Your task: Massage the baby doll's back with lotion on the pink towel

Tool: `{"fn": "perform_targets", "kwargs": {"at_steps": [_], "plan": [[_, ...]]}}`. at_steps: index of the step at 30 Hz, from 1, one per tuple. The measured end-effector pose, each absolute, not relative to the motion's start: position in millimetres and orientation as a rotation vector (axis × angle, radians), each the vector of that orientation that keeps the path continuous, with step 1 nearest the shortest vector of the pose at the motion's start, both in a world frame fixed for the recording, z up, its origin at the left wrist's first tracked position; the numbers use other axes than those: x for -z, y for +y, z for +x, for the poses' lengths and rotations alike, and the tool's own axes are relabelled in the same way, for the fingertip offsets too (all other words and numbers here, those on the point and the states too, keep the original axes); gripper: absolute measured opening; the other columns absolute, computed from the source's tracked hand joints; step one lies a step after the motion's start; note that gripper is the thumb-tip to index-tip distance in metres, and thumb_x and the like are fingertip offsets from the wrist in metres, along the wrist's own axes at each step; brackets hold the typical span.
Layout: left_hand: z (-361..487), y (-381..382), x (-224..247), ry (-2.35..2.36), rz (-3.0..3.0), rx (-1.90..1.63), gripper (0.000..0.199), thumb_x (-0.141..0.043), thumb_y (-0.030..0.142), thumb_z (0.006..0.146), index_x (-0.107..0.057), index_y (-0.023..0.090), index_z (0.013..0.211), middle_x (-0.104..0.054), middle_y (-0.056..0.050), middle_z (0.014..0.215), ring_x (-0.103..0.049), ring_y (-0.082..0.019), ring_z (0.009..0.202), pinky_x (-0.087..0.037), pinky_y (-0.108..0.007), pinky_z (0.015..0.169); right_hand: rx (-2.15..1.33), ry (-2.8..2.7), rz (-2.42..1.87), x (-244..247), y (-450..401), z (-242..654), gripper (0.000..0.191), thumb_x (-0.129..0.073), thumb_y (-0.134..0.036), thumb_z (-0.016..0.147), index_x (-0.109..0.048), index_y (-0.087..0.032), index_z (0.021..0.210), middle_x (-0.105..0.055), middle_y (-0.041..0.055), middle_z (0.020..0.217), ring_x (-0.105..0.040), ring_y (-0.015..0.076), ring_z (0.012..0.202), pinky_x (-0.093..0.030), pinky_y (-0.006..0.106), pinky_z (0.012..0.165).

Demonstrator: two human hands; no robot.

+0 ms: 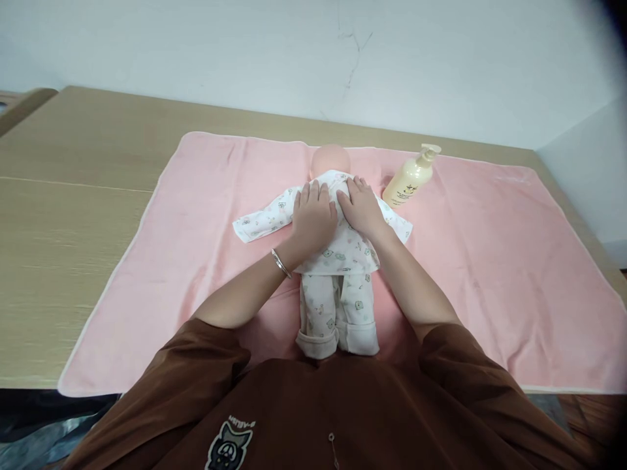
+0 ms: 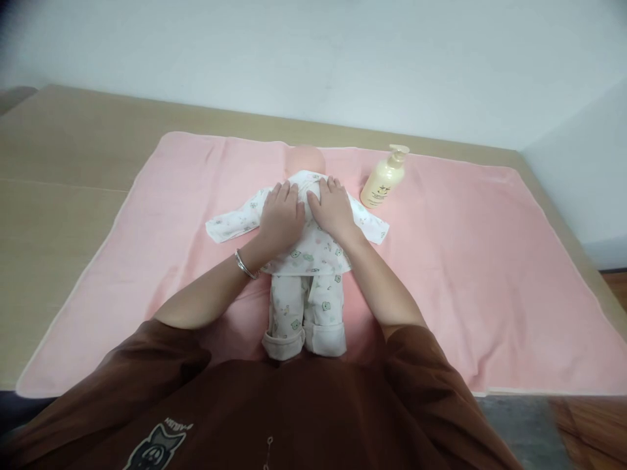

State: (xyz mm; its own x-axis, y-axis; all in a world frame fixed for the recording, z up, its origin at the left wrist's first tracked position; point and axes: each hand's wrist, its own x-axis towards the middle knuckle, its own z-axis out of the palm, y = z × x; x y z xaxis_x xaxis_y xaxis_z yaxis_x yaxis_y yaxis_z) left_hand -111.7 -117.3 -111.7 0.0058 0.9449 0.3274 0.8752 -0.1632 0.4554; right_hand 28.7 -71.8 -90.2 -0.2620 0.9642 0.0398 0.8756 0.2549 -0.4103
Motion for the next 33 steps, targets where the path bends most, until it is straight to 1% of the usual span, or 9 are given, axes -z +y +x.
{"fn": "perform_targets", "kwargs": {"at_steps": [2, 6, 10, 14, 19, 21, 24, 29, 33], "plan": [[-122.0, -104.0, 115.4, 1.931, 2.112, -0.871, 0.054, -0.040, 0.024, 0.100, -0.054, 0.002, 0.147, -0.055, -0.026, 0.157, -0.047, -0.039, 0.152, -0.033, -0.058, 0.130, -0.356, -2.292, -1.698, 90.0, -90.0, 19.8, 0.067, -0.032, -0.034, 0.108, -0.037, 0.007, 0.160, -0.037, 0.0317, 0.168, -0.031, 0.0426, 0.162, -0.024, 0.062, 0.133], [-139.1, -83.4, 121.6, 1.846, 2.092, -0.874, 0.041, -0.041, 0.022, 0.096, -0.067, 0.011, 0.126, -0.071, -0.021, 0.134, -0.062, -0.035, 0.133, -0.043, -0.053, 0.125, -0.180, -2.311, -1.675, 87.3, -123.8, 2.4, 0.065, -0.037, -0.026, 0.104, -0.038, 0.010, 0.158, -0.042, 0.0351, 0.163, -0.038, 0.0460, 0.158, -0.029, 0.063, 0.131], [-125.9, -103.7, 120.5, 1.799, 2.148, -0.960, 0.047, -0.038, 0.028, 0.102, -0.059, 0.008, 0.139, -0.060, -0.023, 0.152, -0.046, -0.038, 0.153, -0.029, -0.059, 0.132, -0.333, -2.358, -1.593, 82.4, -100.6, 15.3, 0.057, -0.033, -0.022, 0.104, -0.050, -0.002, 0.154, -0.051, 0.0248, 0.162, -0.043, 0.0388, 0.157, -0.038, 0.058, 0.128], [-112.6, -121.2, 114.6, 1.833, 2.156, -0.875, 0.057, -0.040, 0.030, 0.103, -0.047, 0.002, 0.152, -0.044, -0.028, 0.165, -0.034, -0.041, 0.160, -0.027, -0.060, 0.133, -0.464, -2.366, -1.634, 84.7, -66.0, 33.3, 0.059, -0.029, -0.027, 0.107, -0.048, 0.002, 0.155, -0.040, 0.0244, 0.169, -0.032, 0.0371, 0.163, -0.027, 0.054, 0.135], [-134.1, -90.4, 114.0, 1.819, 2.103, -0.784, 0.050, -0.044, 0.029, 0.098, -0.057, 0.004, 0.140, -0.057, -0.028, 0.153, -0.047, -0.041, 0.151, -0.032, -0.059, 0.131, -0.298, -2.377, -1.619, 84.1, -102.8, 18.2, 0.061, -0.033, -0.022, 0.104, -0.042, 0.005, 0.158, -0.044, 0.0279, 0.165, -0.037, 0.0409, 0.159, -0.029, 0.062, 0.133], [-140.7, -82.4, 115.5, 1.796, 2.094, -0.771, 0.046, -0.043, 0.028, 0.097, -0.061, 0.005, 0.133, -0.062, -0.028, 0.147, -0.052, -0.042, 0.147, -0.034, -0.059, 0.129, -0.266, -2.452, -1.545, 77.6, -121.3, 11.0, 0.060, -0.037, -0.018, 0.101, -0.044, 0.004, 0.157, -0.046, 0.0276, 0.164, -0.039, 0.0403, 0.158, -0.031, 0.059, 0.132], [-135.9, -92.9, 116.6, 1.747, 2.126, -0.851, 0.048, -0.041, 0.030, 0.100, -0.059, 0.006, 0.137, -0.058, -0.027, 0.152, -0.045, -0.041, 0.153, -0.028, -0.060, 0.133, -0.348, -2.484, -1.528, 68.7, -120.8, 11.2, 0.058, -0.034, -0.015, 0.101, -0.050, 0.002, 0.154, -0.049, 0.0244, 0.164, -0.041, 0.0358, 0.158, -0.033, 0.052, 0.133], [-115.5, -125.3, 111.2, 1.824, 2.186, -0.808, 0.059, -0.039, 0.032, 0.103, -0.045, -0.002, 0.152, -0.043, -0.031, 0.165, -0.034, -0.042, 0.161, -0.027, -0.061, 0.133, -0.504, -2.370, -1.655, 74.0, -78.4, 26.3, 0.065, -0.032, -0.026, 0.106, -0.032, 0.007, 0.162, -0.030, 0.0230, 0.174, -0.024, 0.0333, 0.166, -0.021, 0.048, 0.138], [-124.8, -109.9, 107.3, 1.826, 2.248, -0.682, 0.049, -0.036, 0.026, 0.102, -0.056, 0.005, 0.142, -0.054, -0.026, 0.157, -0.043, -0.040, 0.154, -0.032, -0.061, 0.130, -0.418, -2.407, -1.678, 78.2, -85.9, 20.7, 0.067, -0.032, -0.026, 0.106, -0.029, 0.008, 0.163, -0.028, 0.0243, 0.175, -0.020, 0.0368, 0.166, -0.018, 0.052, 0.138]]}}
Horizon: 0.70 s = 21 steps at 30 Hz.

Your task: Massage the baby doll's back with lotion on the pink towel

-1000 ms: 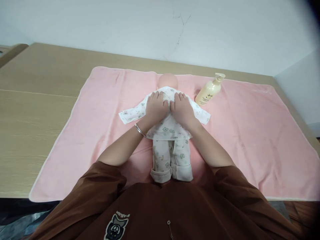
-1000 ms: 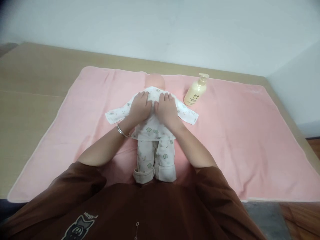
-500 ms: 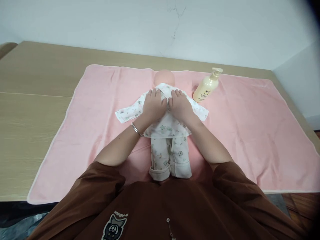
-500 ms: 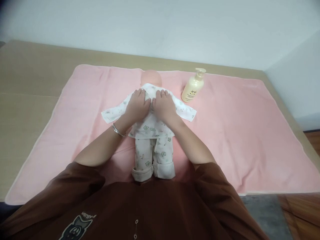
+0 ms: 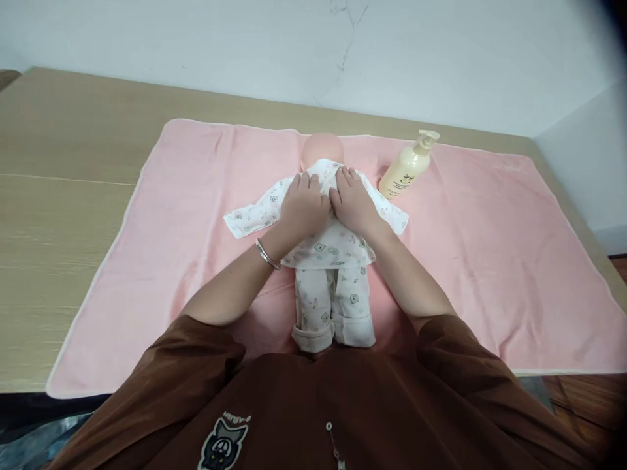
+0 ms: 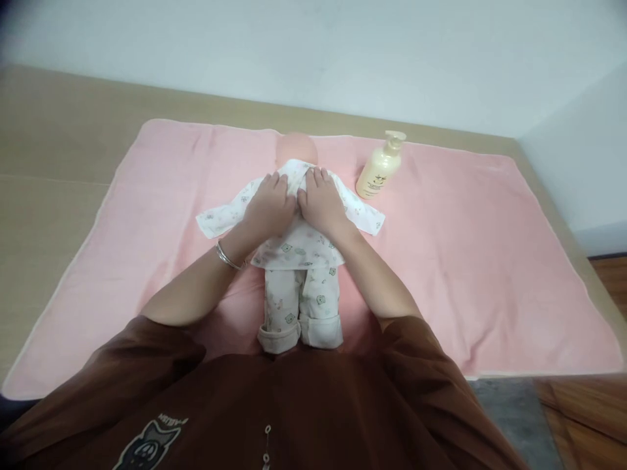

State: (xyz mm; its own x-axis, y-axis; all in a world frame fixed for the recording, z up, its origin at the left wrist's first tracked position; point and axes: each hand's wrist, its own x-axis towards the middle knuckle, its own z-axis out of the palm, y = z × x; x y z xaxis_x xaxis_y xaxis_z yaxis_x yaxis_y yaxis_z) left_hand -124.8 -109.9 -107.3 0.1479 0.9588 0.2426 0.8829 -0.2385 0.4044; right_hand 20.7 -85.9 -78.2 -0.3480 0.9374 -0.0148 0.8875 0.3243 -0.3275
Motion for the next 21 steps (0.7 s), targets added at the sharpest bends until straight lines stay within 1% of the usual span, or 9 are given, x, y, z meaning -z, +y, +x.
{"fn": "perform_targets", "kwargs": {"at_steps": [2, 4, 5, 7, 10, 13, 16, 18, 21], "plan": [[-134.0, -95.1, 108.9, 1.829, 2.247, -0.625, 0.044, -0.035, 0.023, 0.101, -0.062, 0.008, 0.132, -0.063, -0.025, 0.144, -0.053, -0.038, 0.145, -0.037, -0.057, 0.128, -0.352, -2.417, -1.694, 76.2, -103.2, 13.2, 0.065, -0.033, -0.024, 0.105, -0.032, 0.008, 0.162, -0.034, 0.0267, 0.172, -0.026, 0.0377, 0.164, -0.022, 0.053, 0.137], [-139.4, -84.8, 112.9, 1.864, 2.211, -0.621, 0.043, -0.034, 0.025, 0.101, -0.063, 0.009, 0.129, -0.066, -0.024, 0.138, -0.058, -0.036, 0.138, -0.042, -0.054, 0.125, -0.282, -2.402, -1.707, 73.4, -117.4, 7.4, 0.063, -0.033, -0.022, 0.105, -0.035, 0.009, 0.160, -0.040, 0.0289, 0.168, -0.033, 0.0378, 0.162, -0.027, 0.053, 0.136], [-140.0, -82.4, 115.6, 1.881, 2.192, -0.649, 0.045, -0.033, 0.027, 0.102, -0.062, 0.009, 0.131, -0.066, -0.023, 0.139, -0.058, -0.036, 0.137, -0.042, -0.053, 0.124, -0.259, -2.393, -1.704, 72.4, -120.6, 6.1, 0.062, -0.033, -0.021, 0.105, -0.037, 0.009, 0.159, -0.043, 0.0295, 0.166, -0.035, 0.0376, 0.161, -0.029, 0.053, 0.135], [-138.0, -82.8, 121.0, 1.897, 2.181, -0.728, 0.050, -0.030, 0.033, 0.105, -0.057, 0.007, 0.139, -0.061, -0.025, 0.147, -0.053, -0.037, 0.143, -0.037, -0.055, 0.126, -0.274, -2.382, -1.686, 71.9, -117.9, 7.2, 0.060, -0.032, -0.021, 0.105, -0.041, 0.006, 0.158, -0.046, 0.0276, 0.164, -0.037, 0.0362, 0.160, -0.031, 0.052, 0.134], [-133.0, -88.3, 126.0, 1.896, 2.212, -0.768, 0.059, -0.027, 0.039, 0.107, -0.049, 0.003, 0.149, -0.053, -0.028, 0.156, -0.046, -0.039, 0.151, -0.031, -0.058, 0.129, -0.390, -2.351, -1.711, 75.9, -99.0, 14.0, 0.062, -0.032, -0.028, 0.107, -0.040, 0.003, 0.160, -0.041, 0.0234, 0.169, -0.033, 0.0338, 0.163, -0.028, 0.050, 0.136], [-132.2, -90.0, 126.0, 1.909, 2.212, -0.728, 0.061, -0.028, 0.040, 0.107, -0.048, 0.002, 0.151, -0.051, -0.029, 0.158, -0.045, -0.041, 0.152, -0.032, -0.059, 0.129, -0.408, -2.329, -1.772, 82.2, -84.3, 18.0, 0.069, -0.032, -0.036, 0.108, -0.033, 0.006, 0.162, -0.034, 0.0245, 0.172, -0.027, 0.0350, 0.165, -0.022, 0.052, 0.137], [-132.8, -90.2, 122.1, 1.920, 2.164, -0.736, 0.061, -0.030, 0.042, 0.107, -0.048, 0.004, 0.152, -0.051, -0.028, 0.159, -0.044, -0.040, 0.153, -0.031, -0.058, 0.130, -0.368, -2.353, -1.769, 86.1, -81.8, 18.1, 0.070, -0.031, -0.036, 0.107, -0.032, 0.008, 0.162, -0.033, 0.0262, 0.172, -0.027, 0.0355, 0.165, -0.020, 0.052, 0.138], [-129.8, -95.2, 117.1, 1.930, 2.140, -0.720, 0.060, -0.032, 0.041, 0.107, -0.047, 0.004, 0.152, -0.050, -0.028, 0.159, -0.042, -0.040, 0.155, -0.029, -0.059, 0.131, -0.358, -2.373, -1.751, 86.8, -81.2, 19.9, 0.070, -0.031, -0.036, 0.107, -0.032, 0.008, 0.162, -0.033, 0.0269, 0.172, -0.026, 0.0358, 0.165, -0.019, 0.052, 0.138], [-119.1, -111.5, 107.5, 1.958, 2.138, -0.672, 0.059, -0.032, 0.034, 0.107, -0.044, 0.002, 0.155, -0.047, -0.030, 0.162, -0.038, -0.043, 0.158, -0.028, -0.062, 0.131, -0.407, -2.432, -1.688, 86.1, -75.4, 26.9, 0.071, -0.032, -0.038, 0.107, -0.030, 0.006, 0.163, -0.029, 0.0250, 0.174, -0.023, 0.0363, 0.166, -0.019, 0.054, 0.138]]}}
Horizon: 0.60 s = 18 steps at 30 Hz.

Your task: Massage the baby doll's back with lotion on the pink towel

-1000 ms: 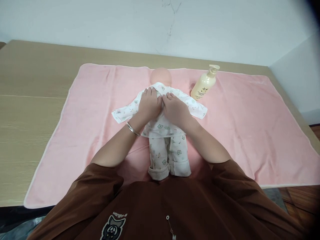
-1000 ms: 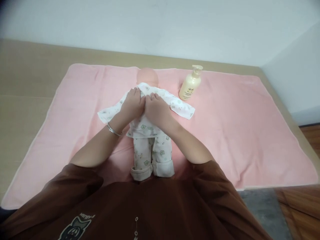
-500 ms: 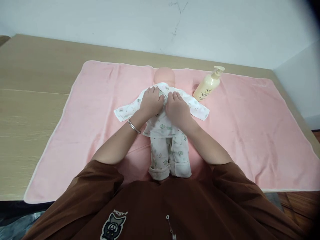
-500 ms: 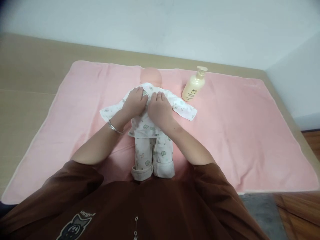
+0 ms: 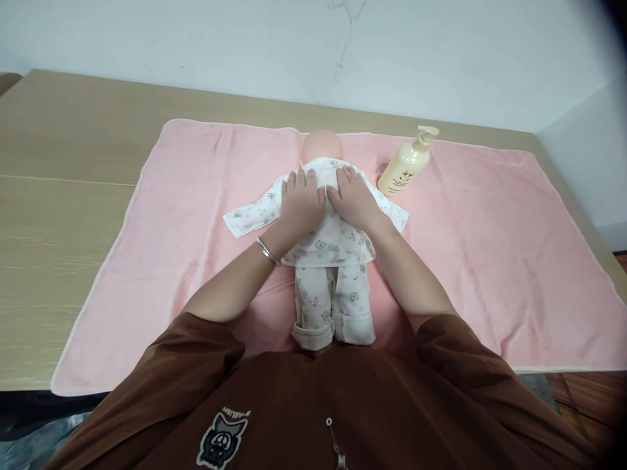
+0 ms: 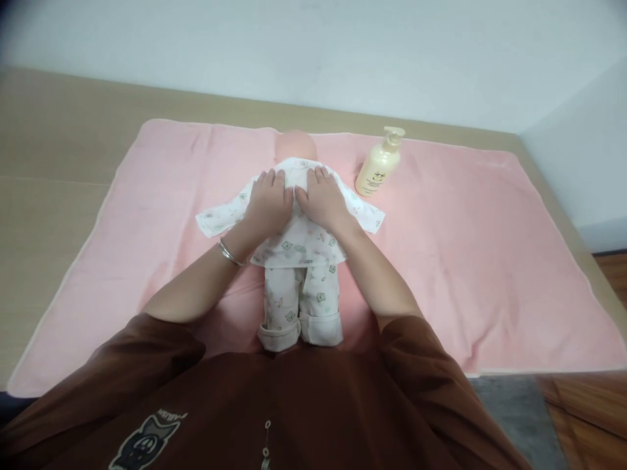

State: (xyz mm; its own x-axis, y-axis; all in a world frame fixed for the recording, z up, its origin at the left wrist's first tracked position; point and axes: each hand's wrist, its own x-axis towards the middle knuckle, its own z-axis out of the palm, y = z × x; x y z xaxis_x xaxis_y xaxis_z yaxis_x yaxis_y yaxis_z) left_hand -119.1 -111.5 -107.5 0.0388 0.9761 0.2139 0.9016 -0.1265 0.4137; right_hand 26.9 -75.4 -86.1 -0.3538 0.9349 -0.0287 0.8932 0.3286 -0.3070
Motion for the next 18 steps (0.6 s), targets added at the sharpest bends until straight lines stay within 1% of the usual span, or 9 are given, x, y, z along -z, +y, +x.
{"fn": "perform_targets", "kwargs": {"at_steps": [3, 5, 7, 9, 11, 12, 14, 16, 18], "plan": [[-110.3, -122.2, 102.4, 1.945, 2.173, -0.698, 0.057, -0.033, 0.028, 0.106, -0.043, 0.002, 0.155, -0.042, -0.030, 0.166, -0.034, -0.042, 0.160, -0.027, -0.062, 0.132, -0.437, -2.482, -1.648, 83.4, -71.7, 32.0, 0.073, -0.032, -0.038, 0.107, -0.028, 0.006, 0.164, -0.028, 0.0242, 0.175, -0.021, 0.0373, 0.166, -0.019, 0.055, 0.137], [-111.5, -117.3, 104.6, 1.923, 2.170, -0.743, 0.055, -0.036, 0.026, 0.104, -0.046, 0.004, 0.153, -0.044, -0.027, 0.165, -0.036, -0.039, 0.160, -0.026, -0.060, 0.132, -0.395, -2.495, -1.652, 80.0, -76.9, 30.1, 0.071, -0.031, -0.035, 0.106, -0.029, 0.007, 0.163, -0.031, 0.0252, 0.173, -0.024, 0.0394, 0.165, -0.020, 0.057, 0.137], [-118.0, -104.5, 110.5, 1.914, 2.117, -0.785, 0.051, -0.040, 0.025, 0.101, -0.053, 0.008, 0.148, -0.051, -0.024, 0.161, -0.044, -0.037, 0.155, -0.029, -0.058, 0.132, -0.342, -2.524, -1.620, 75.5, -88.5, 24.7, 0.068, -0.030, -0.030, 0.106, -0.031, 0.007, 0.162, -0.035, 0.0263, 0.171, -0.027, 0.0400, 0.164, -0.023, 0.058, 0.136], [-124.7, -91.9, 117.1, 1.902, 2.060, -0.842, 0.045, -0.042, 0.024, 0.098, -0.061, 0.014, 0.138, -0.059, -0.019, 0.153, -0.053, -0.035, 0.146, -0.034, -0.058, 0.129, -0.308, -2.562, -1.550, 71.1, -101.6, 19.1, 0.064, -0.030, -0.025, 0.105, -0.035, 0.008, 0.160, -0.038, 0.0271, 0.169, -0.030, 0.0386, 0.163, -0.026, 0.056, 0.135], [-126.1, -87.6, 121.1, 1.902, 2.041, -0.904, 0.041, -0.042, 0.026, 0.098, -0.064, 0.017, 0.132, -0.064, -0.017, 0.148, -0.057, -0.034, 0.141, -0.037, -0.058, 0.127, -0.294, -2.568, -1.521, 68.4, -109.0, 16.5, 0.062, -0.030, -0.020, 0.103, -0.040, 0.007, 0.158, -0.041, 0.0275, 0.167, -0.034, 0.0367, 0.162, -0.028, 0.054, 0.135], [-124.1, -89.8, 121.4, 1.904, 2.054, -0.928, 0.042, -0.041, 0.026, 0.099, -0.063, 0.017, 0.133, -0.063, -0.017, 0.148, -0.056, -0.034, 0.141, -0.037, -0.058, 0.127, -0.300, -2.559, -1.522, 68.1, -108.9, 17.0, 0.061, -0.030, -0.018, 0.103, -0.042, 0.006, 0.157, -0.043, 0.0269, 0.167, -0.035, 0.0356, 0.161, -0.029, 0.054, 0.135], [-115.8, -101.3, 118.4, 1.916, 2.101, -0.928, 0.046, -0.039, 0.026, 0.101, -0.057, 0.013, 0.142, -0.058, -0.020, 0.154, -0.050, -0.036, 0.148, -0.033, -0.059, 0.129, -0.352, -2.531, -1.530, 69.5, -101.3, 21.5, 0.060, -0.029, -0.018, 0.103, -0.044, 0.003, 0.157, -0.045, 0.0246, 0.166, -0.038, 0.0336, 0.160, -0.030, 0.052, 0.135], [-106.2, -116.1, 112.2, 1.921, 2.139, -0.877, 0.052, -0.036, 0.026, 0.103, -0.050, 0.008, 0.149, -0.050, -0.024, 0.162, -0.041, -0.038, 0.156, -0.028, -0.059, 0.132, -0.422, -2.487, -1.557, 73.2, -87.9, 28.3, 0.060, -0.029, -0.022, 0.104, -0.044, 0.002, 0.157, -0.042, 0.0233, 0.168, -0.036, 0.0327, 0.161, -0.029, 0.050, 0.135], [-100.6, -125.8, 105.5, 1.912, 2.159, -0.808, 0.054, -0.037, 0.026, 0.104, -0.047, 0.006, 0.153, -0.043, -0.025, 0.167, -0.035, -0.038, 0.161, -0.024, -0.059, 0.134, -0.451, -2.439, -1.603, 77.1, -76.6, 33.2, 0.063, -0.029, -0.026, 0.105, -0.041, 0.005, 0.158, -0.037, 0.0245, 0.171, -0.030, 0.0333, 0.164, -0.025, 0.051, 0.137]]}}
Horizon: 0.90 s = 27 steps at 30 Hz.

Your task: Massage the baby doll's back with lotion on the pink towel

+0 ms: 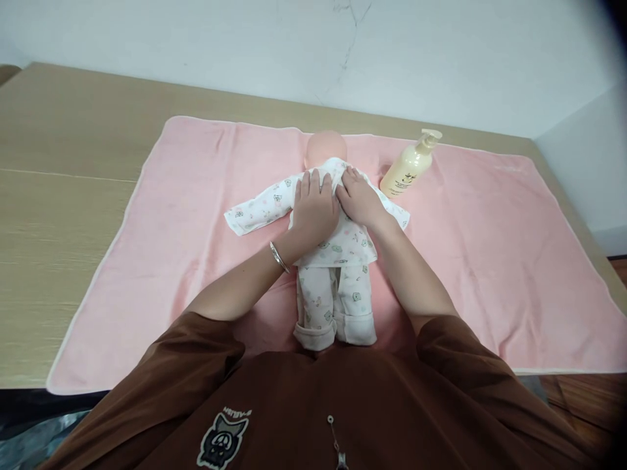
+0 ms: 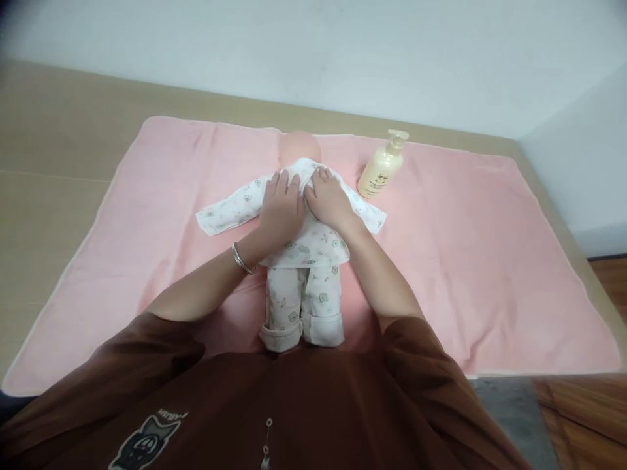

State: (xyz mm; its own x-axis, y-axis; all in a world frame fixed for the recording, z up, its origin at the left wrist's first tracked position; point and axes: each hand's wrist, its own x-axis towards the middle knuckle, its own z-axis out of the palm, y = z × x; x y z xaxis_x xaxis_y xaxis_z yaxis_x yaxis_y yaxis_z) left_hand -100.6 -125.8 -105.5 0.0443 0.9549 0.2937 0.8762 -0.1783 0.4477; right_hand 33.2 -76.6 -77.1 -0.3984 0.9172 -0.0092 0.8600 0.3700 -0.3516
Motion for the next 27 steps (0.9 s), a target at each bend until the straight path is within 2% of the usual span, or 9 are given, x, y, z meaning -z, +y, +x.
{"fn": "perform_targets", "kwargs": {"at_steps": [4, 9, 11, 14, 17, 20, 23, 25, 27], "plan": [[-111.1, -114.5, 100.7, 1.886, 2.142, -0.756, 0.052, -0.041, 0.026, 0.101, -0.053, 0.009, 0.148, -0.051, -0.021, 0.161, -0.043, -0.037, 0.154, -0.029, -0.058, 0.132, -0.395, -2.398, -1.687, 78.0, -82.5, 27.1, 0.065, -0.028, -0.029, 0.106, -0.036, 0.006, 0.160, -0.037, 0.0266, 0.170, -0.029, 0.0361, 0.164, -0.025, 0.057, 0.136], [-129.7, -88.9, 108.5, 1.899, 2.031, -0.828, 0.041, -0.043, 0.027, 0.099, -0.062, 0.017, 0.134, -0.067, -0.017, 0.139, -0.060, -0.033, 0.133, -0.042, -0.054, 0.123, -0.371, -2.409, -1.709, 71.0, -113.2, 9.9, 0.064, -0.028, -0.022, 0.104, -0.034, 0.013, 0.158, -0.038, 0.0322, 0.167, -0.031, 0.0379, 0.163, -0.025, 0.054, 0.136], [-125.4, -94.8, 109.8, 1.901, 2.067, -0.837, 0.041, -0.039, 0.027, 0.101, -0.061, 0.016, 0.135, -0.065, -0.019, 0.142, -0.058, -0.036, 0.138, -0.039, -0.058, 0.125, -0.416, -2.426, -1.672, 71.3, -109.5, 12.0, 0.065, -0.027, -0.021, 0.103, -0.033, 0.012, 0.159, -0.035, 0.0312, 0.169, -0.027, 0.0372, 0.164, -0.023, 0.056, 0.137], [-111.5, -117.6, 107.0, 1.912, 2.166, -0.802, 0.049, -0.037, 0.027, 0.103, -0.050, 0.010, 0.148, -0.052, -0.023, 0.160, -0.043, -0.040, 0.154, -0.031, -0.062, 0.129, -0.534, -2.415, -1.637, 76.0, -86.4, 25.5, 0.065, -0.029, -0.025, 0.103, -0.036, 0.004, 0.161, -0.030, 0.0250, 0.173, -0.023, 0.0361, 0.166, -0.021, 0.058, 0.137], [-104.7, -133.1, 100.6, 1.908, 2.219, -0.716, 0.055, -0.037, 0.027, 0.103, -0.043, 0.004, 0.154, -0.042, -0.027, 0.167, -0.034, -0.042, 0.160, -0.031, -0.062, 0.129, -0.581, -2.363, -1.644, 80.2, -67.2, 36.8, 0.065, -0.032, -0.031, 0.104, -0.038, 0.000, 0.161, -0.029, 0.0209, 0.175, -0.021, 0.0358, 0.166, -0.019, 0.058, 0.137], [-114.3, -123.5, 96.4, 1.858, 2.242, -0.675, 0.052, -0.036, 0.026, 0.102, -0.050, 0.002, 0.147, -0.048, -0.029, 0.160, -0.042, -0.042, 0.153, -0.036, -0.060, 0.127, -0.497, -2.394, -1.636, 78.7, -73.2, 33.0, 0.065, -0.031, -0.031, 0.105, -0.038, 0.001, 0.160, -0.034, 0.0231, 0.173, -0.026, 0.0371, 0.165, -0.021, 0.060, 0.136], [-129.4, -101.5, 97.7, 1.838, 2.219, -0.636, 0.048, -0.035, 0.023, 0.100, -0.058, 0.001, 0.136, -0.062, -0.029, 0.142, -0.055, -0.040, 0.139, -0.041, -0.057, 0.124, -0.399, -2.448, -1.666, 73.3, -96.4, 19.7, 0.065, -0.029, -0.025, 0.105, -0.034, 0.008, 0.160, -0.037, 0.0289, 0.169, -0.029, 0.0390, 0.163, -0.024, 0.060, 0.135], [-132.7, -94.2, 100.8, 1.873, 2.173, -0.619, 0.049, -0.034, 0.025, 0.101, -0.059, -0.001, 0.135, -0.063, -0.030, 0.139, -0.057, -0.041, 0.138, -0.041, -0.057, 0.124, -0.378, -2.469, -1.652, 70.3, -107.1, 13.8, 0.065, -0.029, -0.021, 0.103, -0.032, 0.010, 0.160, -0.039, 0.0304, 0.168, -0.030, 0.0388, 0.163, -0.025, 0.059, 0.135], [-127.8, -98.5, 103.7, 1.914, 2.142, -0.656, 0.053, -0.033, 0.028, 0.103, -0.054, -0.001, 0.142, -0.058, -0.031, 0.149, -0.050, -0.043, 0.146, -0.036, -0.061, 0.126, -0.398, -2.450, -1.629, 69.3, -106.3, 14.3, 0.063, -0.029, -0.019, 0.102, -0.038, 0.007, 0.158, -0.043, 0.0277, 0.166, -0.034, 0.0376, 0.161, -0.028, 0.058, 0.134]]}}
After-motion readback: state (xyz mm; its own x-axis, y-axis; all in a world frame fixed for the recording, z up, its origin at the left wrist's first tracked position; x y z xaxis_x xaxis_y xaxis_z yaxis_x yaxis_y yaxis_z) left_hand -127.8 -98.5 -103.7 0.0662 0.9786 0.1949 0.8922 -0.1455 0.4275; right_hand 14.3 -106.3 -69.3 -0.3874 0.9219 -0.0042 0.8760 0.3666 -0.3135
